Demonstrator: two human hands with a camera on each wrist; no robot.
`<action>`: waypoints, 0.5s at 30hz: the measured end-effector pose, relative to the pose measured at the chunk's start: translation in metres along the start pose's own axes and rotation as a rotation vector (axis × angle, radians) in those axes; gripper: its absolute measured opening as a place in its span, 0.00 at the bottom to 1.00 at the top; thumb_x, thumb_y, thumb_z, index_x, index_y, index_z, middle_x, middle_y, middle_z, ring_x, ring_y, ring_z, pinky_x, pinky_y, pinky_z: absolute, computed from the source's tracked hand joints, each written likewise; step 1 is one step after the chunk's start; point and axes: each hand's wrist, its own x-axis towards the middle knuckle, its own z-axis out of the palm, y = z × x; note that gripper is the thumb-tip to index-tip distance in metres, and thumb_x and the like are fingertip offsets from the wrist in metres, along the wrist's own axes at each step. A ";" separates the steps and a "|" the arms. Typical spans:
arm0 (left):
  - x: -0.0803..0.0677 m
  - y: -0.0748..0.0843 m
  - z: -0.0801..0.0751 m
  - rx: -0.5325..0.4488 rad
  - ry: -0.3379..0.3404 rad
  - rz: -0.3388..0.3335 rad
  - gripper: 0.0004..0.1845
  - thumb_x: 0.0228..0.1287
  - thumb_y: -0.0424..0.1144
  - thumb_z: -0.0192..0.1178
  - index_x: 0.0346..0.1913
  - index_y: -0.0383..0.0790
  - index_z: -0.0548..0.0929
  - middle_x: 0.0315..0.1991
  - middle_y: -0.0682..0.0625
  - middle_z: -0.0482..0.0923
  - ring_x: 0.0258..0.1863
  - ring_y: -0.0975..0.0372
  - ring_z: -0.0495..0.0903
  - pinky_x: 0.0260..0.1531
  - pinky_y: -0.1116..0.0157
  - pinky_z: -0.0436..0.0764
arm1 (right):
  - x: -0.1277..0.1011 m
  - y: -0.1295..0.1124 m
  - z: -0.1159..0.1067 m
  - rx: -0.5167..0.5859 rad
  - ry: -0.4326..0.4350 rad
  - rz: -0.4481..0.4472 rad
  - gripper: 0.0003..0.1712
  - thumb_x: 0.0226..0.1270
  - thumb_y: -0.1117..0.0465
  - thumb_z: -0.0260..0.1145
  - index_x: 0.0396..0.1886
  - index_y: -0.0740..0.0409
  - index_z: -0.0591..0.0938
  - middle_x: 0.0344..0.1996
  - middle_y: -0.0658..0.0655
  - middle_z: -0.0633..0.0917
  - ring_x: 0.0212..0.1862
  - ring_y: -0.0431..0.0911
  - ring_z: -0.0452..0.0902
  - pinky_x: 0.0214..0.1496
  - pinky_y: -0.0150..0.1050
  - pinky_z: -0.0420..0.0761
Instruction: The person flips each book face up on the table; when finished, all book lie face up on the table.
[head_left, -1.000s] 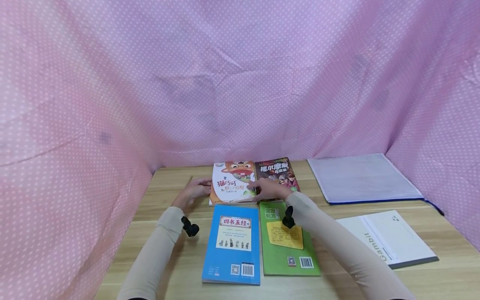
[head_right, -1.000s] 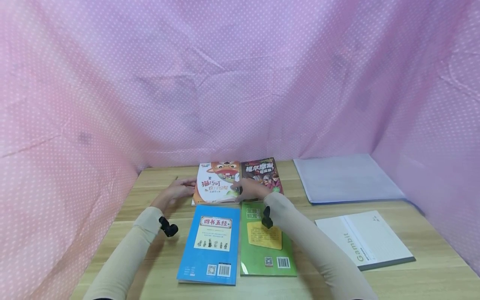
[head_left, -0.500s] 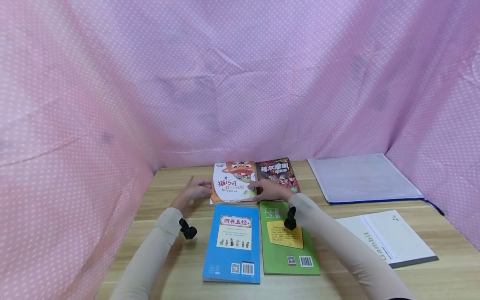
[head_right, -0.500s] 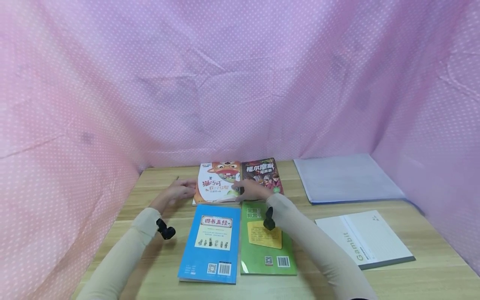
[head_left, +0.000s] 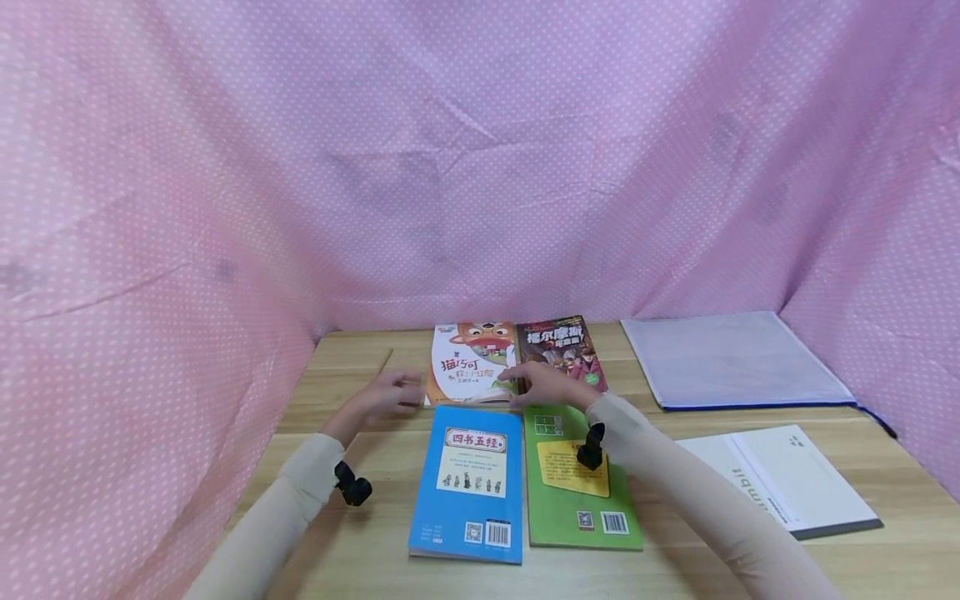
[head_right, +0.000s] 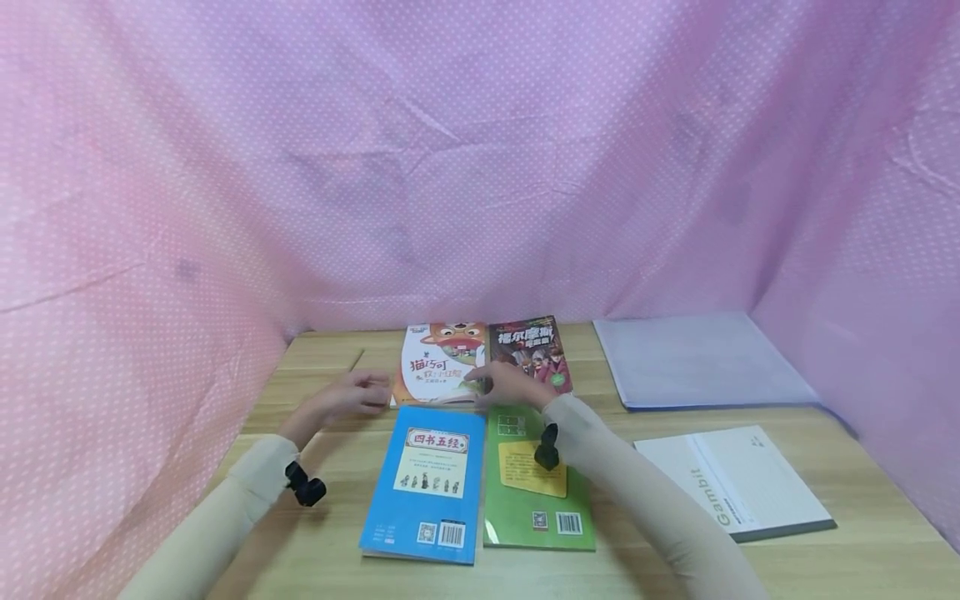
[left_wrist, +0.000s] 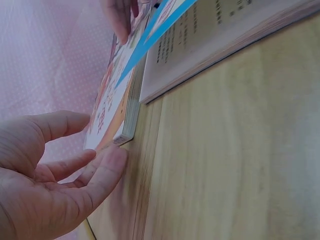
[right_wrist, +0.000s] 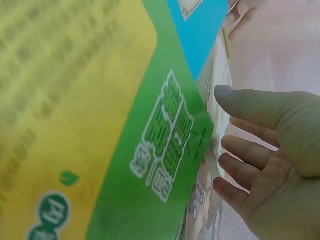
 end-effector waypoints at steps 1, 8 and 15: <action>-0.003 0.001 0.001 -0.002 0.000 -0.001 0.30 0.76 0.31 0.53 0.75 0.24 0.59 0.68 0.27 0.70 0.65 0.43 0.77 0.63 0.51 0.81 | -0.002 -0.001 0.001 -0.001 0.002 -0.006 0.31 0.67 0.61 0.72 0.69 0.58 0.78 0.67 0.62 0.79 0.52 0.49 0.79 0.58 0.46 0.81; -0.017 0.003 0.010 -0.014 0.000 -0.010 0.29 0.74 0.35 0.59 0.72 0.25 0.65 0.60 0.31 0.75 0.55 0.50 0.82 0.58 0.54 0.85 | -0.015 -0.014 0.006 0.008 -0.029 -0.023 0.33 0.67 0.59 0.73 0.71 0.54 0.76 0.64 0.59 0.82 0.41 0.50 0.78 0.48 0.43 0.80; -0.029 0.004 0.014 0.021 -0.018 0.034 0.24 0.70 0.34 0.63 0.63 0.25 0.74 0.52 0.37 0.80 0.47 0.56 0.83 0.51 0.57 0.88 | -0.028 -0.021 0.016 0.020 -0.060 -0.016 0.34 0.66 0.57 0.74 0.71 0.51 0.76 0.69 0.56 0.78 0.72 0.54 0.72 0.71 0.55 0.76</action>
